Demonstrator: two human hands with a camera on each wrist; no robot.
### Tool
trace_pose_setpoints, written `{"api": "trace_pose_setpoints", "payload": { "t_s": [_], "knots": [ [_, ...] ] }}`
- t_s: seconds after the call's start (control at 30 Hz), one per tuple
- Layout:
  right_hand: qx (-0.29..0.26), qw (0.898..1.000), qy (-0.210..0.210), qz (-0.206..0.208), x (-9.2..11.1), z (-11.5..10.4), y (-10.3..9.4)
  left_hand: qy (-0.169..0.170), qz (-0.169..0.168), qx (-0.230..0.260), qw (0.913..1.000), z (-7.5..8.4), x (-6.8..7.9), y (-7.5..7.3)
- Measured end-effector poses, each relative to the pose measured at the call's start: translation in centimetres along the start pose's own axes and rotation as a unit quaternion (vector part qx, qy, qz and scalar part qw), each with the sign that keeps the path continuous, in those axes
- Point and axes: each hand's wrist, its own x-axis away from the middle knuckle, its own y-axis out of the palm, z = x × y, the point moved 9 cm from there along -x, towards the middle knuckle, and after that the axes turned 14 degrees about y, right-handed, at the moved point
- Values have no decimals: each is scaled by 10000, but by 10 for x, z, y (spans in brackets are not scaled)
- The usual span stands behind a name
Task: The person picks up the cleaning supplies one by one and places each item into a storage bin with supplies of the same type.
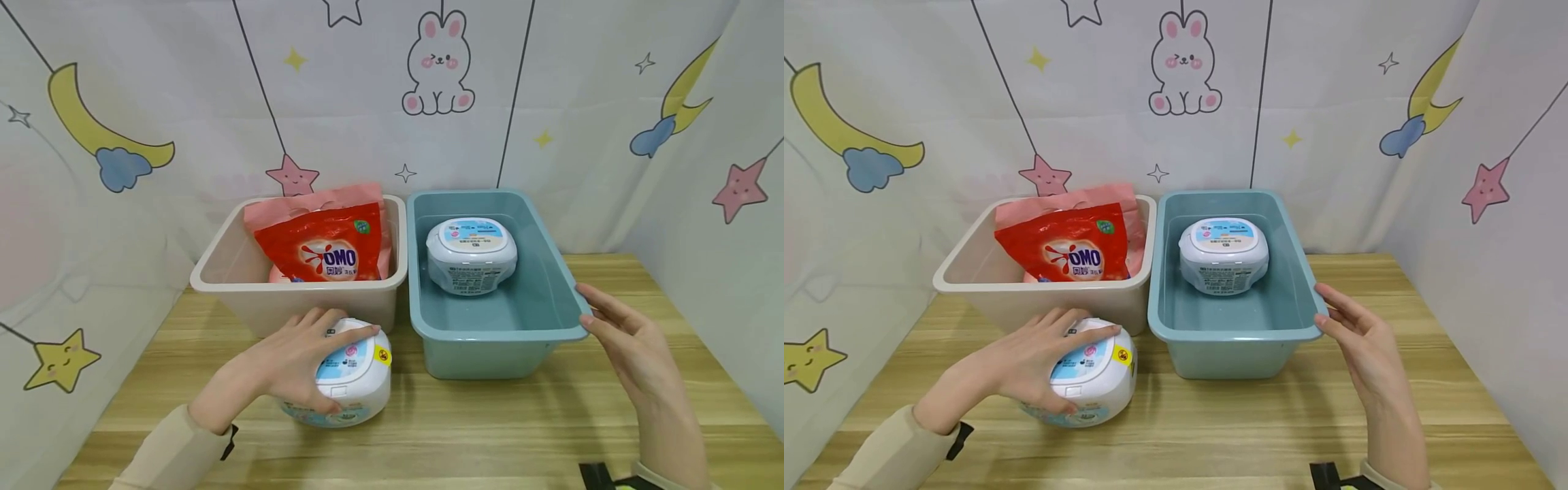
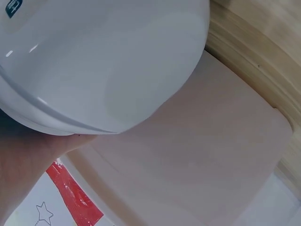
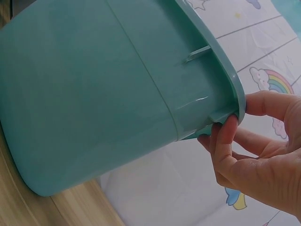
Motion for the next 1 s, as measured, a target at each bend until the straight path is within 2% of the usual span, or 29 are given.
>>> {"api": "trace_pose_setpoints", "payload": {
  "t_s": [0.43, 1.0],
  "knots": [
    [-12, 10000, -40, -23, 0, 0, 0, 86, 28, -164, 9998, 7, -3, -7],
    [25, 10000, -68, -31, 0, 0, 1, -26, -51, -104, 9999, 16, -5, -20]
  ]
}}
